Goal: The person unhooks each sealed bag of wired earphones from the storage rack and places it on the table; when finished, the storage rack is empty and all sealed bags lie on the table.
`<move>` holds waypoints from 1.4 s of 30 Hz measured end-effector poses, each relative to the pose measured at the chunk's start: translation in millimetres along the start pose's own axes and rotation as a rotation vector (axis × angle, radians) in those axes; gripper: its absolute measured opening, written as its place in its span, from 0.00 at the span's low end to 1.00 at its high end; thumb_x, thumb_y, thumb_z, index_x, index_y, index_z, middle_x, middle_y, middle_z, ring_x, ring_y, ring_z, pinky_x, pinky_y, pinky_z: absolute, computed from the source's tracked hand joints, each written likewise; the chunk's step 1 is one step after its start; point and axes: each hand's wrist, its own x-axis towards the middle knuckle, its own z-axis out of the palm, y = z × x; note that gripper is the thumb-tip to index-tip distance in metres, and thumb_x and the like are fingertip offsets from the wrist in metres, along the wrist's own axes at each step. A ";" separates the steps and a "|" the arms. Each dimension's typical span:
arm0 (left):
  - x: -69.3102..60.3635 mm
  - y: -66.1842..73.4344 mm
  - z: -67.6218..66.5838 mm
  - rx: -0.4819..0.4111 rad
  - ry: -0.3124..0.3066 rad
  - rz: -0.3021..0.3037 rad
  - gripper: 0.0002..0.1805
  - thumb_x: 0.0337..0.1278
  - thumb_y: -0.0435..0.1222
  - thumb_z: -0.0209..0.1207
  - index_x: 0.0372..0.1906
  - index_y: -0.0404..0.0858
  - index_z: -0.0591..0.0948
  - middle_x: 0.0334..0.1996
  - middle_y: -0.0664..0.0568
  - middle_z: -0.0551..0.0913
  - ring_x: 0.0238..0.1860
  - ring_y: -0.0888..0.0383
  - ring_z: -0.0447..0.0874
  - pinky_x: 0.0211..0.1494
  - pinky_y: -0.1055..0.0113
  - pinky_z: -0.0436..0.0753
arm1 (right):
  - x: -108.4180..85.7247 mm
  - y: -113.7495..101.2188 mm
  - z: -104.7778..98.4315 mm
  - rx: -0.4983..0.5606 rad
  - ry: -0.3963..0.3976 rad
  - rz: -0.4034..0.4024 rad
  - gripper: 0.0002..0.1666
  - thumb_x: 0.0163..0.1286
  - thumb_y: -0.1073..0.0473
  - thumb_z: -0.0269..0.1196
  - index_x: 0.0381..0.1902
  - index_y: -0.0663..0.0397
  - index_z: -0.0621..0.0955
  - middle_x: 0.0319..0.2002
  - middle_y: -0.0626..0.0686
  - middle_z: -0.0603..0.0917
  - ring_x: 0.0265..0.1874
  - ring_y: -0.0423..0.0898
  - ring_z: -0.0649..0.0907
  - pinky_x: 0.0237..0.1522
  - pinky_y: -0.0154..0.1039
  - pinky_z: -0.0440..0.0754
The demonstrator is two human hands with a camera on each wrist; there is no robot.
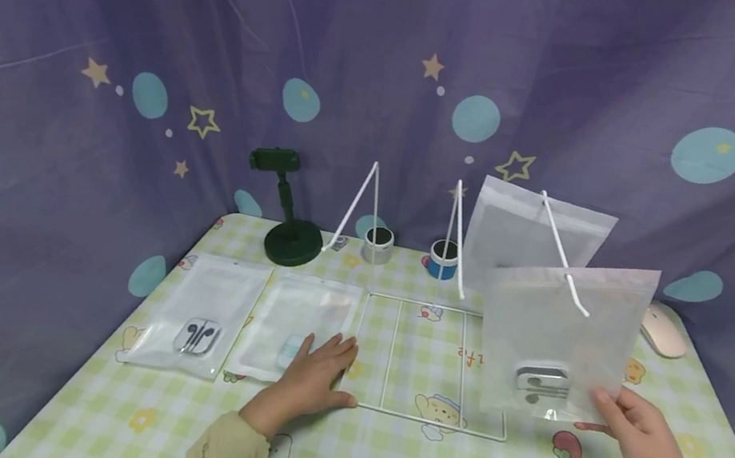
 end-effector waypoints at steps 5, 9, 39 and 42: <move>-0.7 0.6 -1.4 -0.004 -0.004 0.002 0.48 0.53 0.58 0.64 0.73 0.36 0.64 0.74 0.48 0.59 0.75 0.46 0.52 0.71 0.36 0.44 | -10.0 -2.7 -3.7 -0.080 0.034 0.015 0.16 0.77 0.68 0.50 0.54 0.56 0.81 0.48 0.31 0.81 0.44 0.29 0.81 0.36 0.35 0.85; -0.7 1.3 -2.7 -0.002 -0.001 0.007 0.47 0.53 0.58 0.64 0.73 0.36 0.64 0.74 0.47 0.59 0.75 0.46 0.52 0.71 0.36 0.45 | -16.7 -4.4 -9.2 -0.170 0.060 0.063 0.14 0.77 0.66 0.51 0.51 0.57 0.82 0.46 0.28 0.80 0.44 0.25 0.79 0.37 0.26 0.81; -2.1 1.1 -3.7 -0.003 -0.015 -0.003 0.47 0.53 0.57 0.65 0.72 0.36 0.65 0.74 0.47 0.60 0.74 0.46 0.53 0.71 0.36 0.46 | -43.1 -15.3 -30.6 -0.055 0.187 -0.137 0.15 0.75 0.76 0.45 0.45 0.67 0.79 0.43 0.42 0.81 0.35 0.36 0.84 0.41 0.23 0.78; -2.1 1.0 -3.4 -0.002 -0.014 0.000 0.47 0.53 0.57 0.65 0.72 0.36 0.65 0.74 0.47 0.60 0.74 0.46 0.53 0.71 0.36 0.46 | -42.8 -15.0 -34.9 0.061 0.227 -0.186 0.15 0.75 0.76 0.43 0.44 0.68 0.78 0.43 0.46 0.80 0.36 0.37 0.84 0.40 0.26 0.80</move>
